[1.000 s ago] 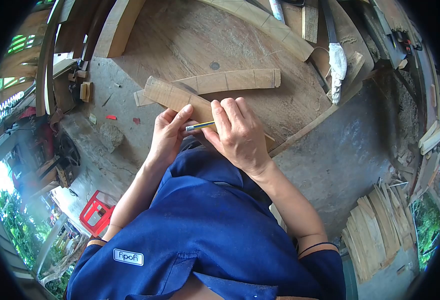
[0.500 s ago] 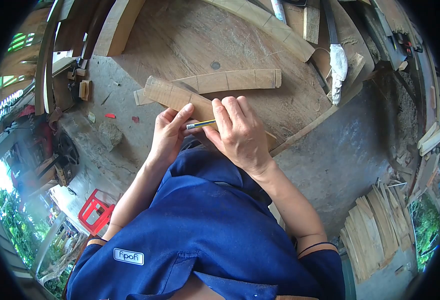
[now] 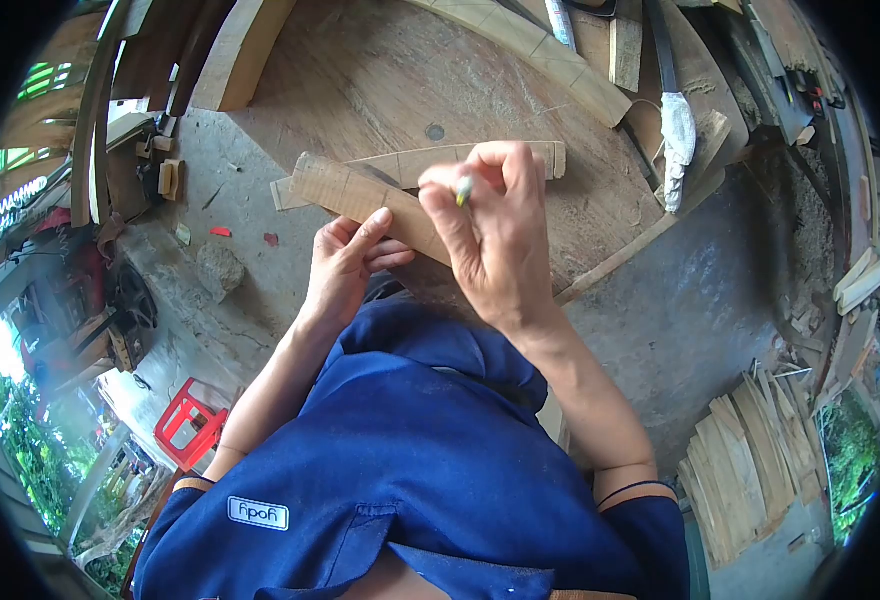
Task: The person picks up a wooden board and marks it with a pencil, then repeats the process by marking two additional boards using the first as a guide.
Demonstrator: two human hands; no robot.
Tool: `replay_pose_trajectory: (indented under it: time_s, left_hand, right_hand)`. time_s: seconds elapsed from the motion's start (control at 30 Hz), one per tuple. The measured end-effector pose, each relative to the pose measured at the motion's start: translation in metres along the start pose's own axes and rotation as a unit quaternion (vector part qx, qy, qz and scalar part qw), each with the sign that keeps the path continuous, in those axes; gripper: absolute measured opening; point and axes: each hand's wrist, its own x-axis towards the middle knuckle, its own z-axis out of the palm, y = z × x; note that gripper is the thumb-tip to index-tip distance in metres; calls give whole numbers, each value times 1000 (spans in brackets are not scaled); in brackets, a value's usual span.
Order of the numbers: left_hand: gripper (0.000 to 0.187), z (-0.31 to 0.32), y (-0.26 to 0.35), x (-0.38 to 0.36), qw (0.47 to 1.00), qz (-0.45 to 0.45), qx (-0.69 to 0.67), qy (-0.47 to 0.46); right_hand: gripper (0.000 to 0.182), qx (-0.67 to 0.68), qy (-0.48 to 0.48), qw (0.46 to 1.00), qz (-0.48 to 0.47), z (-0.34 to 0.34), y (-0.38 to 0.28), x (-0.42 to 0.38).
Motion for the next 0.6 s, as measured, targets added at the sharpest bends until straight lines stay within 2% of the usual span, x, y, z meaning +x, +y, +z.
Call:
replay_pose_trajectory:
  time_s: [0.07, 0.13, 0.17, 0.23, 0.27, 0.37, 0.4, 0.6]
  left_hand:
    - [31, 0, 0, 0, 1000, 2, 1, 0]
    - [32, -1, -1, 1, 1000, 5, 7, -1]
    - [32, -1, -1, 1, 1000, 7, 8, 0]
    - [33, 0, 0, 1, 1000, 8, 11, 1]
    - [33, -1, 0, 1, 1000, 9, 10, 3]
    - [33, -1, -1, 2, 1000, 5, 9, -2]
    - [33, -1, 0, 1, 1000, 6, 9, -3]
    - [31, -4, -2, 3, 1000, 11, 0, -18]
  right_hand:
    - [26, 27, -5, 999, 29, 3, 1, 9]
    - [24, 211, -62, 962, 161, 14, 2, 19]
    - [24, 212, -62, 962, 160, 24, 7, 21]
    - [19, 209, -21, 976, 57, 44, 13, 24]
    - [14, 176, -68, 977, 103, 40, 12, 21]
    - [14, 135, -118, 976, 120, 38, 1, 25]
    - [14, 111, -84, 989, 45, 46, 6, 23]
    - [15, 98, -61, 993, -2, 62, 13, 24]
